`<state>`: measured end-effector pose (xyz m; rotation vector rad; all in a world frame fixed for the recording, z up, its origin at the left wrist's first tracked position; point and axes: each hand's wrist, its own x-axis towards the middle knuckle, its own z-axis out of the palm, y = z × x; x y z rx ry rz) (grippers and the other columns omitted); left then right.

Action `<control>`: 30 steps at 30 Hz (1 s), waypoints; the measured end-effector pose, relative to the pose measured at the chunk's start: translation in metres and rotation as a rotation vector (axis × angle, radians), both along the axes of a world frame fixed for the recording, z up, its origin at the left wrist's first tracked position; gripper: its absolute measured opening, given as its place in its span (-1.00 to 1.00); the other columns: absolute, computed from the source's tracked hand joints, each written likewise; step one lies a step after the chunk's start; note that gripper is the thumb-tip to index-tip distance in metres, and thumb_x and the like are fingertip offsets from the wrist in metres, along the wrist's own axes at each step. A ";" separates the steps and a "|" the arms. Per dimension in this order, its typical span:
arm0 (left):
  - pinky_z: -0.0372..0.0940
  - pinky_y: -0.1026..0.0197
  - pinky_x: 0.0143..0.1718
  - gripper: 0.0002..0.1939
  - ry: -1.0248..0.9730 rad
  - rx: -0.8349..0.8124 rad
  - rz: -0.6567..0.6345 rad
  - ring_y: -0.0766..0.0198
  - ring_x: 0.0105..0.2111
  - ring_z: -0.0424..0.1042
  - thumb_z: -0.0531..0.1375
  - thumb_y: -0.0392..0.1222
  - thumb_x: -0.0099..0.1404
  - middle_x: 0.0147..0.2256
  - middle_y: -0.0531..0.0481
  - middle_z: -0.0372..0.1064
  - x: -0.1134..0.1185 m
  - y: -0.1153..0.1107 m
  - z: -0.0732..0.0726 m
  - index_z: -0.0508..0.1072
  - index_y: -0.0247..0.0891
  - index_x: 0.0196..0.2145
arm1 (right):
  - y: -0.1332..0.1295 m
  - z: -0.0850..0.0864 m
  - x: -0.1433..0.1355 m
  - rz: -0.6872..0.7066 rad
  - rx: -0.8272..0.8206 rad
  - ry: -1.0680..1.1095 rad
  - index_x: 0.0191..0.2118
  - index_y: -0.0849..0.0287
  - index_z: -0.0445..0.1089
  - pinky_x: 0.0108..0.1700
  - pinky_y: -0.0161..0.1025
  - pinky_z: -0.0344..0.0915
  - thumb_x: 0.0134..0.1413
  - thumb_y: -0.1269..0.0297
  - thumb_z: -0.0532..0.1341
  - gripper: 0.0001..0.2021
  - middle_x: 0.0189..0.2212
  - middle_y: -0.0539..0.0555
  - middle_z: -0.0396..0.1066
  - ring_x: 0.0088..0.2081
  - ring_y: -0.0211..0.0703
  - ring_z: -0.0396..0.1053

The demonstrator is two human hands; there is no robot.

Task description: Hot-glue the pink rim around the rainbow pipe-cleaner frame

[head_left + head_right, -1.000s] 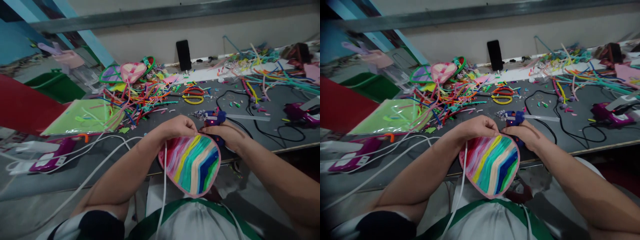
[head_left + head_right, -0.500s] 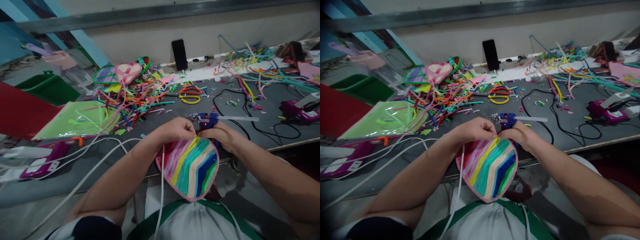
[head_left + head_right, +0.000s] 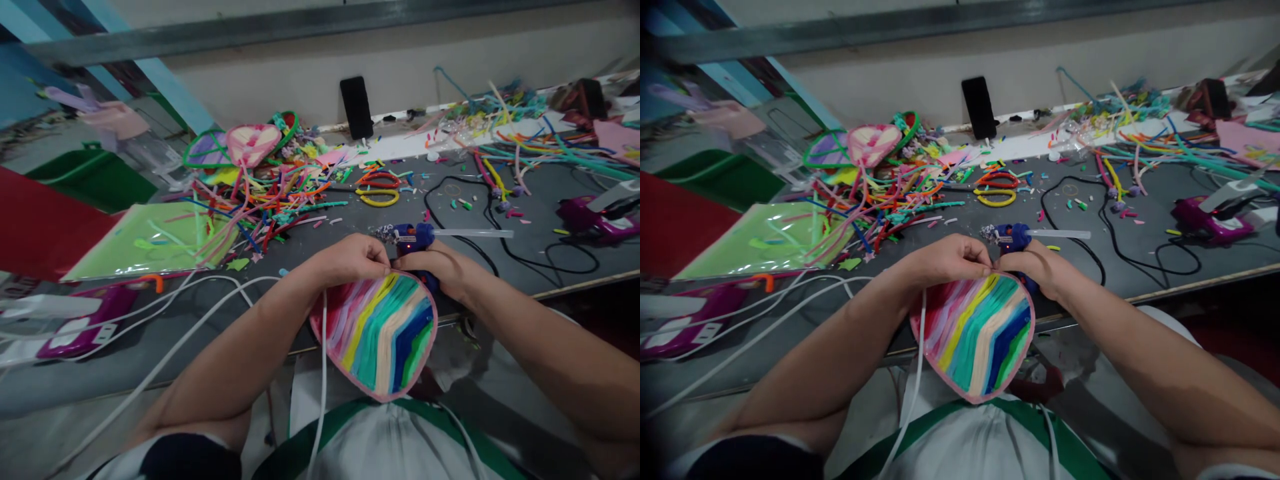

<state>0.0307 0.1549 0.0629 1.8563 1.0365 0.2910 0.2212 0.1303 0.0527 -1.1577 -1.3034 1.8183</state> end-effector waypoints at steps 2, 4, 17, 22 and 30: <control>0.17 0.37 -0.50 -0.83 -0.008 -0.013 -0.001 0.38 -0.51 0.32 0.18 -0.22 0.00 -0.51 0.03 0.41 0.001 0.000 0.000 0.49 -0.37 -0.45 | -0.001 0.004 0.000 0.012 0.058 -0.033 -0.56 0.21 0.35 -0.48 -0.33 0.16 -0.28 0.29 0.30 -0.86 -0.63 -0.08 0.27 -0.54 -0.29 0.21; 0.16 0.37 -0.50 -0.83 -0.017 -0.027 0.002 0.38 -0.52 0.30 0.18 -0.21 -0.01 -0.52 0.05 0.39 0.001 0.000 -0.001 0.48 -0.37 -0.45 | -0.002 0.006 0.000 0.011 0.097 -0.069 -0.55 0.19 0.35 -0.47 -0.34 0.16 -0.31 0.31 0.29 -0.87 -0.62 -0.09 0.27 -0.53 -0.29 0.21; 0.17 0.37 -0.48 -0.87 -0.034 -0.047 -0.003 0.40 -0.51 0.29 0.13 -0.25 0.04 -0.49 0.06 0.36 0.002 0.002 -0.003 0.39 -0.35 -0.42 | 0.000 0.005 -0.002 0.058 0.111 -0.100 -0.50 0.17 0.35 -0.52 -0.31 0.07 -0.31 0.36 0.27 -0.89 -0.63 -0.07 0.25 -0.55 -0.28 0.14; 0.22 0.36 -0.39 -0.83 0.039 0.052 0.010 0.36 -0.42 0.34 0.11 -0.25 0.10 -0.41 0.01 0.41 -0.007 0.004 0.003 0.42 -0.35 -0.34 | -0.001 0.005 0.000 0.037 0.119 -0.127 -0.55 0.16 0.34 -0.53 -0.29 0.07 -0.33 0.36 0.28 -0.90 -0.65 -0.06 0.28 -0.54 -0.23 0.21; 0.22 0.37 -0.38 -0.81 0.161 0.116 -0.039 0.35 -0.39 0.36 0.15 -0.23 0.13 -0.38 0.01 0.45 -0.012 -0.003 0.021 0.47 -0.35 -0.31 | -0.002 0.004 0.003 0.057 0.099 -0.154 -0.56 0.17 0.36 -0.54 -0.32 0.06 -0.28 0.35 0.24 -0.95 -0.64 -0.07 0.27 -0.56 -0.27 0.19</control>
